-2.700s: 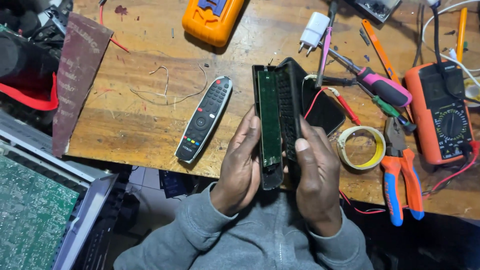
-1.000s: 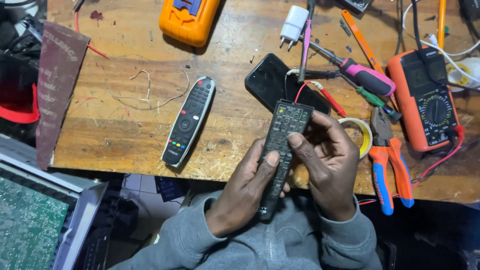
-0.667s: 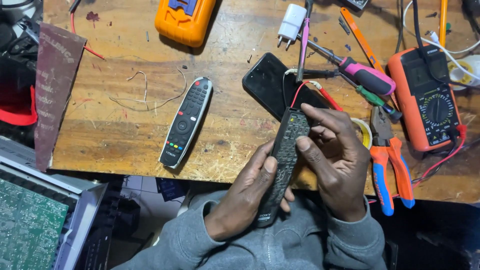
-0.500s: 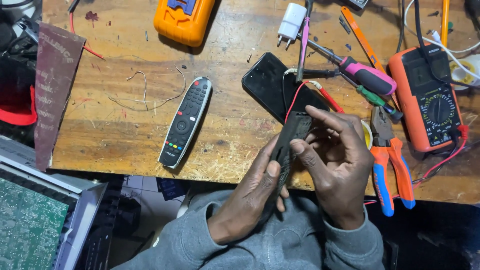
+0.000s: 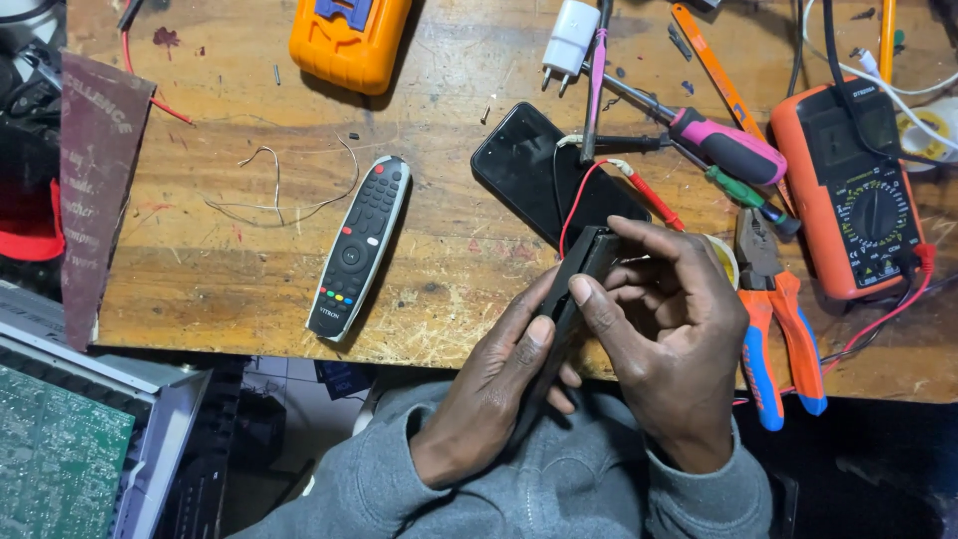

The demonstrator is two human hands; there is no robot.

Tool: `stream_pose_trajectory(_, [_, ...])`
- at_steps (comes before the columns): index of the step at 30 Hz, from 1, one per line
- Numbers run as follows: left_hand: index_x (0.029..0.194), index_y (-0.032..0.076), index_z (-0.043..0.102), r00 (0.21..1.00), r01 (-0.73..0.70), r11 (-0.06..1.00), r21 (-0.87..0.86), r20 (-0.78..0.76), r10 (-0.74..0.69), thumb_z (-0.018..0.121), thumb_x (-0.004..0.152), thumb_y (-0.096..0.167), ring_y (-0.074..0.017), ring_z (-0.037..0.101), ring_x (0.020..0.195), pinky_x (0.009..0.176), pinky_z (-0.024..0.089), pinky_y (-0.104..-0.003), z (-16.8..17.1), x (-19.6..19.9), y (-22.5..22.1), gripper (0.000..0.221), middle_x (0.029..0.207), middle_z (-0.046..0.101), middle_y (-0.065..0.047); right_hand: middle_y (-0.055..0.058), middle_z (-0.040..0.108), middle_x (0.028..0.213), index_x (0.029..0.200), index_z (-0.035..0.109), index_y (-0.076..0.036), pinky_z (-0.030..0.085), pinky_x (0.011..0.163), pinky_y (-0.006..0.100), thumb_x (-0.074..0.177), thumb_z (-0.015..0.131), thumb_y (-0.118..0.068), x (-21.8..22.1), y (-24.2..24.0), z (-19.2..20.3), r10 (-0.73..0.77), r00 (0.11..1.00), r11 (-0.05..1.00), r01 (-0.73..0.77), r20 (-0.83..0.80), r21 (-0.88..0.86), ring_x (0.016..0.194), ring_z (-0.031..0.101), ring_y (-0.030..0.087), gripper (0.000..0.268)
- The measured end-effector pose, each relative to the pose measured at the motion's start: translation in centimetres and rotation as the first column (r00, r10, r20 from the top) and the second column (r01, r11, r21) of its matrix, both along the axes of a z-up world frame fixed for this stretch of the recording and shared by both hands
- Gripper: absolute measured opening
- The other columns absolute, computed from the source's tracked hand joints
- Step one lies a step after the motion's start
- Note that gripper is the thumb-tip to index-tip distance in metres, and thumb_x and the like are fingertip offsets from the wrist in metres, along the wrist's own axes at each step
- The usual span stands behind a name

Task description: Repairing a remote control by applying tape to the casing and reassembling the internal components.

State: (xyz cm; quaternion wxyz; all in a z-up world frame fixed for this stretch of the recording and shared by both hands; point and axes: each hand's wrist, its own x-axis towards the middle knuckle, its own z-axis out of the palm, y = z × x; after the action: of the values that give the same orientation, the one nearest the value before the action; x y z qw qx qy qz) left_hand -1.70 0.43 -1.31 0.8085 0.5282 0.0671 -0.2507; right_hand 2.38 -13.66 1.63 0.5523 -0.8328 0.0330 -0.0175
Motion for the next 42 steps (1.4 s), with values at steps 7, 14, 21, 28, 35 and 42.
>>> stream_pose_trajectory(7, [0.159,0.016,0.03,0.999,0.0,0.992,0.124,0.043,-0.005,0.041,0.097,0.057,-0.0192,0.069,0.089,0.064,0.065,-0.031,0.6,0.6,0.1,0.075,0.155,0.049,-0.012,0.011,0.06,0.104,0.129,0.067,0.001,0.057,0.077,0.023,0.088,0.08,-0.006,0.5,-0.2,0.0,0.003,0.998,0.998,0.0,0.055,-0.065,0.084,0.064,0.014,0.044])
stream_pose_trajectory(14, [0.16,0.015,0.03,0.996,0.004,0.995,0.101,0.091,-0.013,0.04,0.101,0.05,-0.0166,0.064,0.082,0.061,0.064,-0.031,0.9,1.1,0.1,0.069,0.155,0.048,-0.013,0.013,0.061,0.11,0.131,0.067,0.002,0.059,0.076,0.022,0.088,0.08,-0.005,0.9,-0.4,-0.3,0.021,0.998,0.998,-0.018,0.056,-0.058,0.083,0.066,0.015,0.044])
stream_pose_trajectory(21, [0.161,0.016,0.029,0.996,0.021,0.983,0.181,0.081,-0.036,0.036,0.099,0.054,-0.0135,0.06,0.075,0.057,0.061,-0.027,1.1,1.5,0.0,0.073,0.138,0.058,-0.011,0.015,0.06,0.117,0.132,0.066,0.001,0.06,0.078,0.023,0.09,0.079,-0.004,0.8,-0.3,-0.2,0.041,0.995,0.994,-0.031,0.09,-0.102,0.084,0.065,0.015,0.044])
stream_pose_trajectory(28, [0.157,0.011,0.032,0.963,-0.081,0.918,0.389,0.27,-0.029,0.031,0.105,0.045,-0.0176,0.065,0.083,0.05,0.064,-0.025,1.0,1.3,-0.1,0.062,0.152,0.052,-0.016,0.014,0.063,0.116,0.133,0.066,0.0,0.057,0.077,0.022,0.091,0.078,-0.006,1.1,-0.4,-0.6,0.026,0.998,0.998,-0.023,0.056,-0.059,0.086,0.064,0.015,0.044])
stream_pose_trajectory(35, [0.157,0.006,0.033,0.927,-0.097,0.871,0.481,0.363,-0.098,0.026,0.108,0.046,-0.0309,0.043,0.151,0.12,0.033,-0.038,0.6,1.1,0.4,0.064,0.161,0.045,-0.019,0.011,0.062,0.113,0.132,0.067,0.0,0.059,0.081,0.021,0.089,0.079,-0.003,1.1,-0.6,-0.8,0.008,1.0,0.999,-0.009,0.009,0.041,0.086,0.064,0.014,0.045])
stream_pose_trajectory(42, [0.158,0.014,0.031,0.97,-0.054,0.917,0.395,0.24,-0.046,0.03,0.104,0.047,-0.0153,0.061,0.074,0.052,0.067,-0.025,1.3,1.0,-0.2,0.063,0.131,0.059,-0.016,0.009,0.062,0.113,0.133,0.067,-0.002,0.058,0.081,0.021,0.089,0.078,-0.006,1.1,-0.8,-0.2,0.018,0.999,1.0,-0.017,-0.028,0.025,0.086,0.063,0.012,0.044])
